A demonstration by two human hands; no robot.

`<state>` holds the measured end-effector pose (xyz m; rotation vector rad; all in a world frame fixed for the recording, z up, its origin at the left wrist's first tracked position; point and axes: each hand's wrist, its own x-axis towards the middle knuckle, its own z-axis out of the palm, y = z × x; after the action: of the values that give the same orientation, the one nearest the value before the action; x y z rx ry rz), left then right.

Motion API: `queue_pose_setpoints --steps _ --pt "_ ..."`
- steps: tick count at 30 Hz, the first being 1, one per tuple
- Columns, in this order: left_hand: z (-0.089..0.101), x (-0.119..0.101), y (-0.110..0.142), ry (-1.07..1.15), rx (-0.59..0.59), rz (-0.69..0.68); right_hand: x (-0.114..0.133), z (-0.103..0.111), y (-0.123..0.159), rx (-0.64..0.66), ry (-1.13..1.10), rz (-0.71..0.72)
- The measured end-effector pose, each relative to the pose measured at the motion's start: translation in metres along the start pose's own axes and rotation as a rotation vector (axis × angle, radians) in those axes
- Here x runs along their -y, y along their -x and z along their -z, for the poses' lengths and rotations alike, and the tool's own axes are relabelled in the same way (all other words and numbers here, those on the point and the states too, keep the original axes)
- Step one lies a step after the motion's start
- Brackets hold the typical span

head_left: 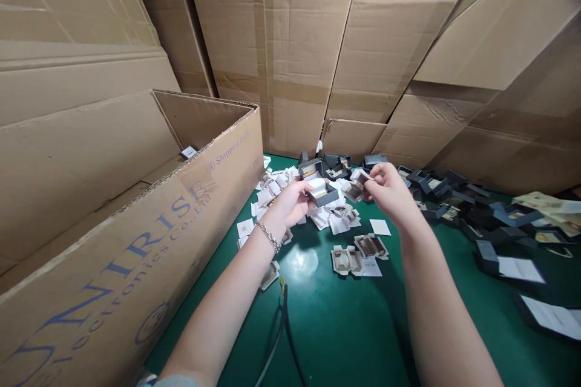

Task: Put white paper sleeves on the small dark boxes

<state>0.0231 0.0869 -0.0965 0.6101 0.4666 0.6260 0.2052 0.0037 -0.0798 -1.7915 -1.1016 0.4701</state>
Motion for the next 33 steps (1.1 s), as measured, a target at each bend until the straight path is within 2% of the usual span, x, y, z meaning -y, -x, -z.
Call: queue_pose_setpoints --steps 2,5,9,12,15,17,20,24,27,33 --pt "-0.001 0.001 0.001 -0.033 0.040 0.012 0.005 -0.003 0.000 -0.067 -0.184 0.007" --pt "-0.002 0.004 0.003 -0.142 0.045 0.027 0.014 -0.006 0.003 -0.052 -0.329 0.052" --pt "-0.002 0.011 0.000 -0.297 0.066 -0.049 0.020 -0.007 0.007 -0.034 -0.288 0.075" --pt "-0.001 0.015 -0.004 -0.264 0.047 -0.156 0.019 -0.008 0.009 0.037 -0.239 0.034" --pt "0.000 0.017 -0.007 -0.193 0.024 -0.165 0.017 -0.013 0.008 0.095 -0.249 0.040" --pt "0.001 0.017 -0.006 -0.164 0.023 -0.145 0.017 -0.017 0.008 0.062 -0.286 0.043" --pt "-0.001 0.015 -0.002 -0.130 0.084 -0.125 0.016 -0.023 0.007 -0.037 -0.317 0.056" --pt "-0.008 0.011 0.003 -0.089 0.107 -0.070 0.015 -0.025 0.009 -0.097 -0.173 0.117" --pt "-0.011 0.009 0.003 -0.039 0.061 -0.070 0.018 -0.026 0.013 -0.012 -0.123 0.132" --pt "-0.008 0.005 0.000 0.074 -0.037 -0.076 0.021 -0.032 0.016 0.278 -0.357 0.101"
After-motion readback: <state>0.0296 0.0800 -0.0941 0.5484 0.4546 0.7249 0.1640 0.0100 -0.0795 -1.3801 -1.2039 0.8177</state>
